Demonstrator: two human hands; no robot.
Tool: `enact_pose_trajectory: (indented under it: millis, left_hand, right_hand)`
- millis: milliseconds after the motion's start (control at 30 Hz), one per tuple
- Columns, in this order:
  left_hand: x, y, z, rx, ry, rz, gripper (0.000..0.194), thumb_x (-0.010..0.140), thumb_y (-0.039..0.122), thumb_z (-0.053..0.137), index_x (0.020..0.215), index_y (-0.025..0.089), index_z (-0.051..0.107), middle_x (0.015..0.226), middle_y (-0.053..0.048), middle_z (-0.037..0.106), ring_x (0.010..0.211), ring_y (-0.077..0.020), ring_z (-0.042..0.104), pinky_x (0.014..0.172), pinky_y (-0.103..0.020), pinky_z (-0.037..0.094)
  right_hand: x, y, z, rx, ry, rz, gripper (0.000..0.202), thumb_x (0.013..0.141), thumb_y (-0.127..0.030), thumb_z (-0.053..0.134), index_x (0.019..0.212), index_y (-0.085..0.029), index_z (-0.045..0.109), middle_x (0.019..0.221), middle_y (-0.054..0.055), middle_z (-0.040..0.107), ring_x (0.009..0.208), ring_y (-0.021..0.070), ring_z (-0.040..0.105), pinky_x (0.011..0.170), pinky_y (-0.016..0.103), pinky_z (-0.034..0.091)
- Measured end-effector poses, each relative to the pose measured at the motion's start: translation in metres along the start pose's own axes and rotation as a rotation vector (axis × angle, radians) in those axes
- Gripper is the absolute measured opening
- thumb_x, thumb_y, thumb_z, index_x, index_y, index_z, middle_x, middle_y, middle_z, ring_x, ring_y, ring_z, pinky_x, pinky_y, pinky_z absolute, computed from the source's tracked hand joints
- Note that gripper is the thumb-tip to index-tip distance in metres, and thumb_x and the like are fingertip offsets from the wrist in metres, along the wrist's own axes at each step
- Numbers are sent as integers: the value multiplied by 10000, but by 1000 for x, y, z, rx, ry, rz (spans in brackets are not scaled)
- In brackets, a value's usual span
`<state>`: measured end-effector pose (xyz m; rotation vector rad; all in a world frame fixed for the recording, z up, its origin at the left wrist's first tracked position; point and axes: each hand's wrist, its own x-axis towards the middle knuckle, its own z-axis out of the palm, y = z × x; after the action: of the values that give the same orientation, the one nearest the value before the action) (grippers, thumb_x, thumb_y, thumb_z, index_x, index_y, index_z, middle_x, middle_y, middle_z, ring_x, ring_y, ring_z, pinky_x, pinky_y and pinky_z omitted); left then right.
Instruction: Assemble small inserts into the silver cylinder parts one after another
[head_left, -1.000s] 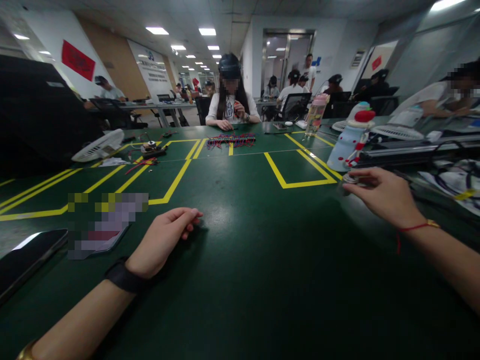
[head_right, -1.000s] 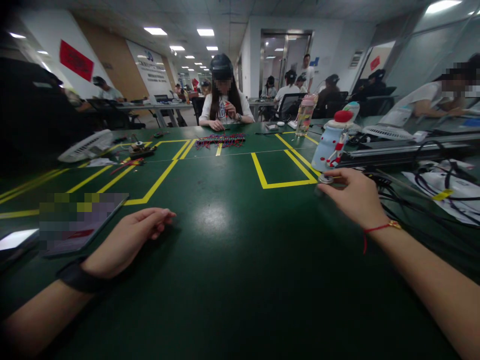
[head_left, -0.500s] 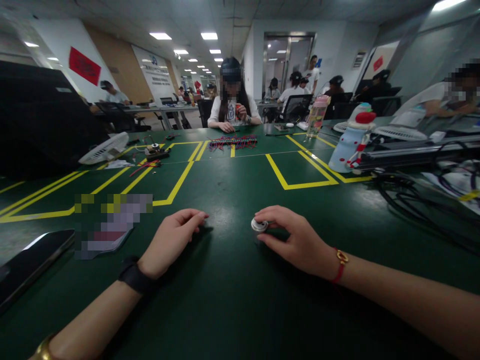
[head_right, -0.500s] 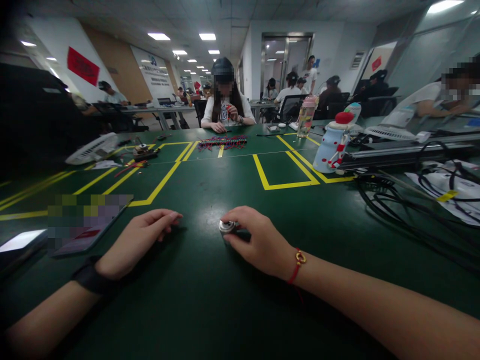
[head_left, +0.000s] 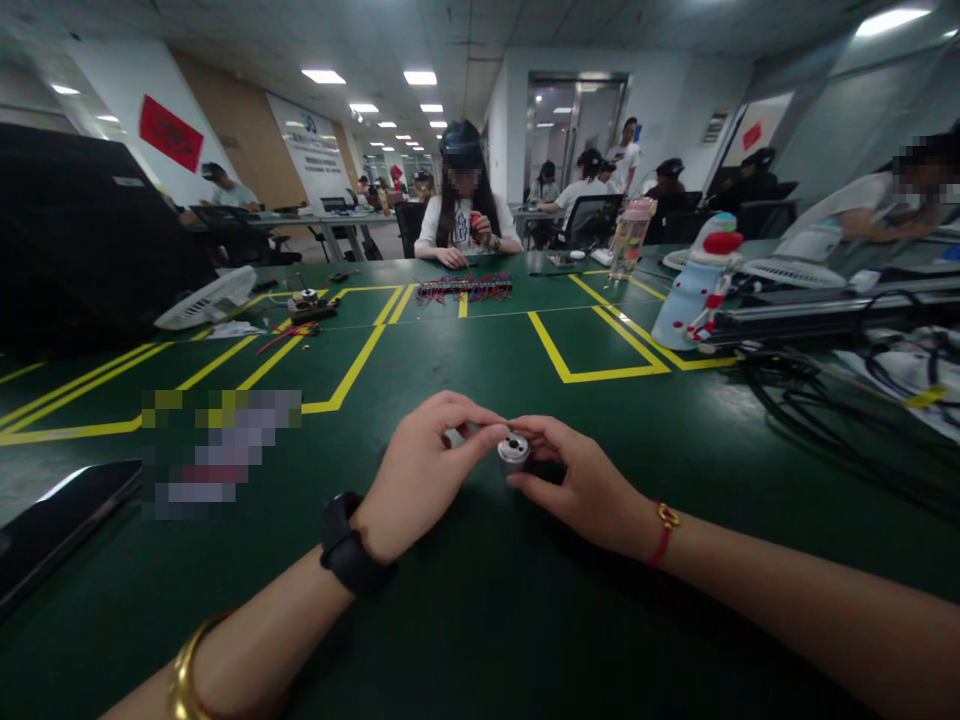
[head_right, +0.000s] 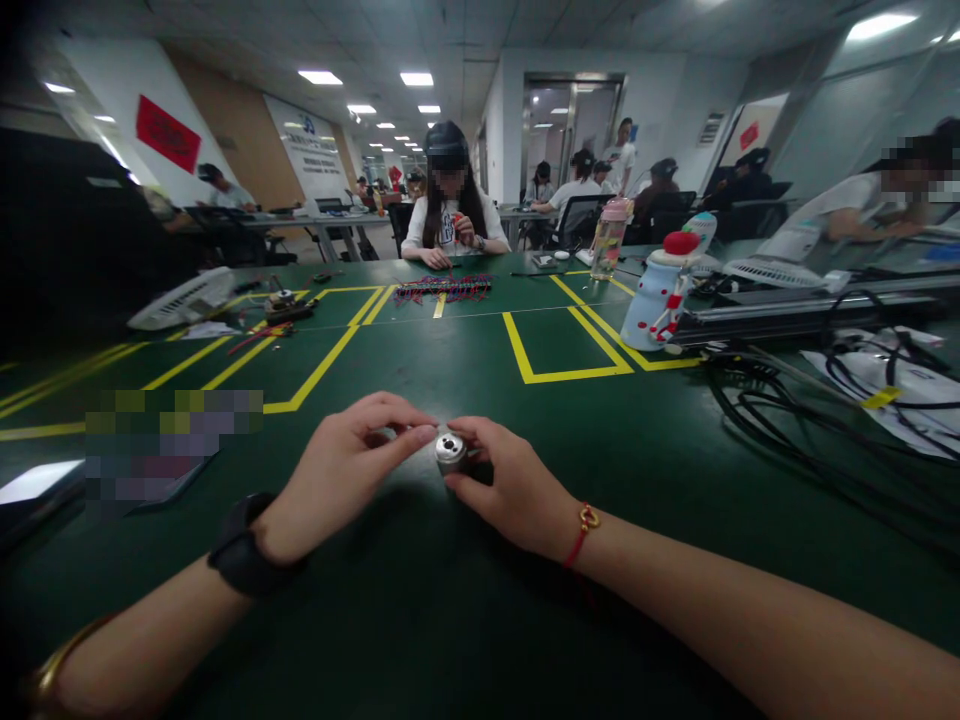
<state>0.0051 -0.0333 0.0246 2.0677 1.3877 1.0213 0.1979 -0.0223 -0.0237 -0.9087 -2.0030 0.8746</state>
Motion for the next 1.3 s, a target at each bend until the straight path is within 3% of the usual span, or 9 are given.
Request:
enact_pose_trajectory:
  millis: [133, 267, 433, 633, 767, 933, 1100, 1200, 1300]
  left_hand:
    - [-7, -17, -2, 81, -35, -49, 155, 795, 383, 635, 874, 281, 723, 883, -3, 608, 810, -161, 560, 733, -307, 428]
    - [-11, -29, 11, 197, -132, -48, 152, 781, 397, 642, 844, 294, 734, 879, -7, 631, 879, -200, 553, 806, -357, 401]
    - [-11, -29, 20, 208, -175, -50, 197, 787, 431, 617, 872, 298, 735, 885, -19, 647, 874, -217, 559, 805, -368, 398]
    - [-11, -27, 13, 145, -169, -66, 278, 786, 447, 609, 984, 277, 705, 955, -39, 651, 921, -225, 573, 831, -362, 413]
    - [-14, -30, -10, 105, -116, -150, 325, 812, 492, 548, 1012, 275, 684, 1048, -40, 642, 936, -223, 583, 800, -332, 433]
    - [-26, -51, -45, 56, -36, -376, 360, 815, 527, 517, 953, 238, 680, 975, -37, 677, 898, -234, 607, 760, -321, 431]
    - [-32, -72, -51, -70, 79, -509, 429, 794, 562, 526, 1010, 217, 664, 950, -35, 691, 853, -221, 604, 702, -301, 423]
    - [-32, -74, -49, -81, 60, -501, 421, 801, 559, 523, 1002, 218, 665, 976, -36, 689, 888, -220, 602, 729, -305, 417]
    - [-31, -74, -49, -92, 65, -508, 415, 806, 561, 518, 996, 221, 662, 1001, -36, 687, 942, -228, 599, 757, -312, 412]
  right_hand:
    - [-1, 0, -1, -92, 39, -2, 467, 767, -225, 609, 1221, -206, 498, 1156, 52, 573, 961, 116, 592, 879, 291, 518]
    - [-2, 1, -1, -111, 54, -16, 456, 768, -231, 603, 1212, -191, 505, 1141, 66, 576, 955, 128, 591, 864, 304, 523]
    - [-2, 2, 0, -107, 60, -40, 443, 783, -241, 587, 1215, -189, 502, 1146, 71, 573, 966, 128, 589, 864, 300, 522]
    - [-2, -1, -4, -138, 36, -38, 494, 781, -234, 586, 1263, -203, 484, 1188, 76, 569, 999, 141, 590, 892, 324, 512]
    - [-6, 0, -41, -202, 123, 42, 461, 785, -285, 592, 1229, -192, 504, 1152, 78, 589, 957, 142, 611, 868, 312, 520]
    - [-26, 32, -127, -547, 382, 273, 507, 740, -395, 623, 1186, -167, 541, 1066, 101, 616, 826, 179, 622, 744, 335, 518]
    - [-49, 72, -195, -769, 524, 511, 510, 733, -409, 606, 1171, -157, 539, 1042, 147, 619, 803, 208, 600, 698, 332, 463]
    - [-51, 78, -203, -901, 553, 498, 553, 731, -429, 599, 1176, -110, 522, 1083, 201, 588, 928, 261, 574, 780, 371, 438]
    - [-43, 64, -179, -1147, 624, 262, 646, 695, -455, 633, 1215, -93, 503, 1226, 223, 493, 1163, 345, 431, 957, 478, 324]
